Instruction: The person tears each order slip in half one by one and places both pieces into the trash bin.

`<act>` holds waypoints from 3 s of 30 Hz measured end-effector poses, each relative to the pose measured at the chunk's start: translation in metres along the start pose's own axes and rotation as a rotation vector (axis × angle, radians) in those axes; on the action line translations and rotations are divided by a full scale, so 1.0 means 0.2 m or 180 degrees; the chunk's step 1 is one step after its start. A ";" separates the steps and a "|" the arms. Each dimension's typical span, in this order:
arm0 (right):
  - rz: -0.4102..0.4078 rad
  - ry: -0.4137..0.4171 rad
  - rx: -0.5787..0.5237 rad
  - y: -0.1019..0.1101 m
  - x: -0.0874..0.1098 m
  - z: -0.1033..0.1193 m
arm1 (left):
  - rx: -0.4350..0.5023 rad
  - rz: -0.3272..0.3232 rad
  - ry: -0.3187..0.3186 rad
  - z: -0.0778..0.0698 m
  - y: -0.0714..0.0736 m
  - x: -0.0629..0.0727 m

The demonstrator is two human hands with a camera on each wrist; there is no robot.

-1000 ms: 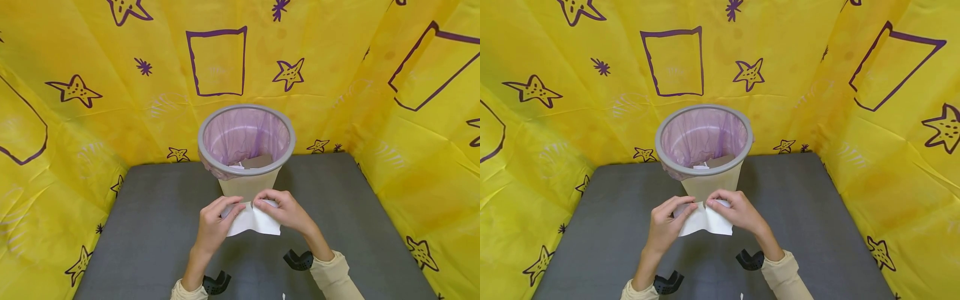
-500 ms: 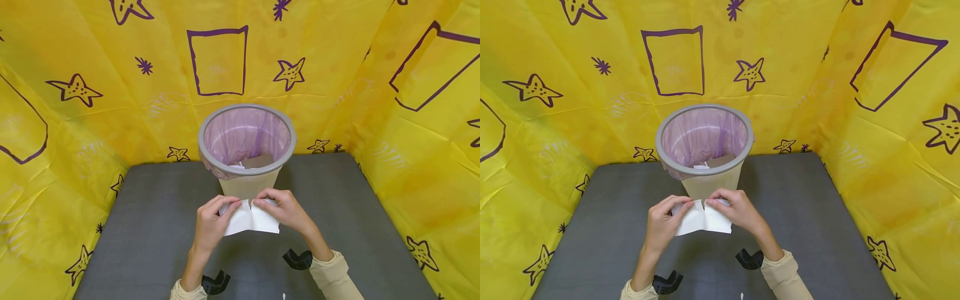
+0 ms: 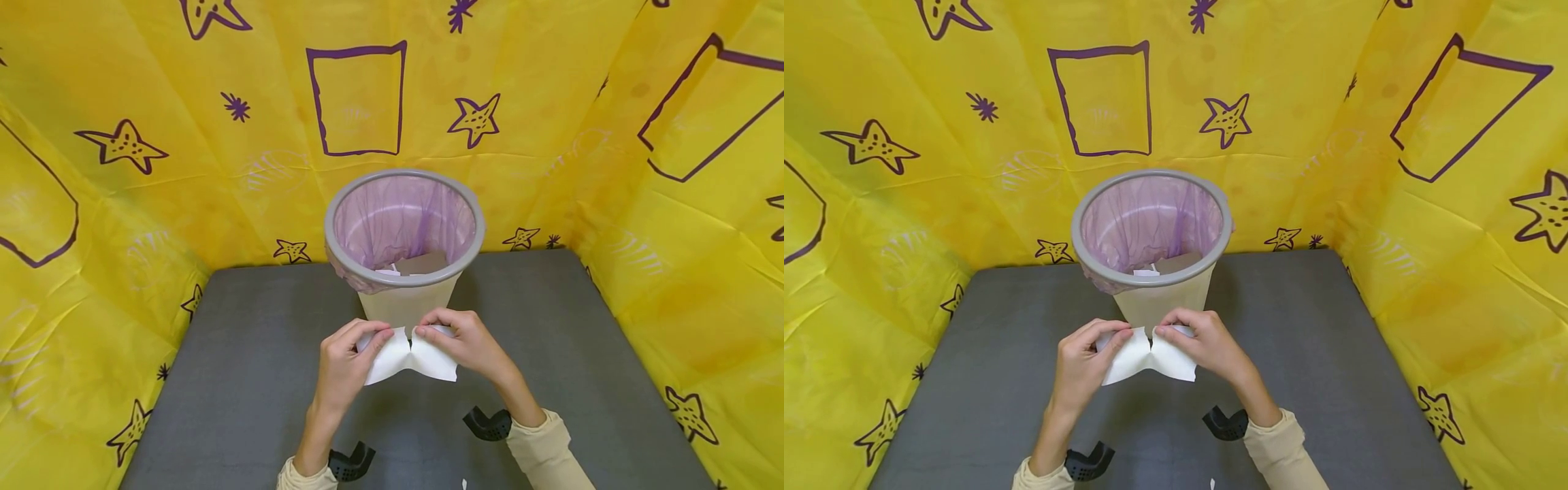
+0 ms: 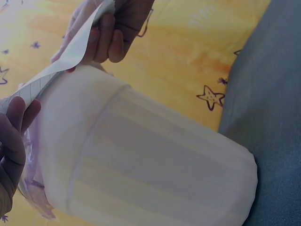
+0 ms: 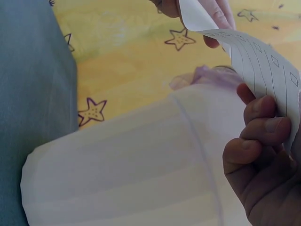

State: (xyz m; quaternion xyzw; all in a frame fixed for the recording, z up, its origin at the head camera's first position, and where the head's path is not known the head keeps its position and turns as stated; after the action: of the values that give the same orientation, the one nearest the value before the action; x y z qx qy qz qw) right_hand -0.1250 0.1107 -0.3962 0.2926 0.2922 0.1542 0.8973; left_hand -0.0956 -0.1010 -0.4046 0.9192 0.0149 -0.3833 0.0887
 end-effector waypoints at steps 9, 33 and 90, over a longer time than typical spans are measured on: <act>0.0011 -0.0092 0.0014 0.05 0.03 -0.05 | -0.0092 -0.0135 0.0206 0.02 0.05 0.01; 0.0779 -0.0073 -0.0064 0.23 0.05 -0.14 | 0.0012 0.0226 0.0596 0.03 0.22 -0.02; 0.0884 0.0011 0.0563 0.67 -0.76 0.03 | -0.0181 0.1077 0.1173 -0.09 0.28 -1.07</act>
State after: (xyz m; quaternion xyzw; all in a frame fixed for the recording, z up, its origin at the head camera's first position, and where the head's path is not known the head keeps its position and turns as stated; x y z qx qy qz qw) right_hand -0.2551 0.1454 -0.2436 0.4077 0.2629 0.2509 0.8377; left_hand -0.2287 -0.1451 -0.2330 0.9601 -0.1125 -0.1884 0.1731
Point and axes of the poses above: each hand's wrist, its own x-axis away from the middle knuckle, its own y-axis out of the back of the hand, z = x × y, the point moved 1 cm from there along -x, towards the middle knuckle, and after that the axes turned 14 degrees about x, right-handed, at the moved point
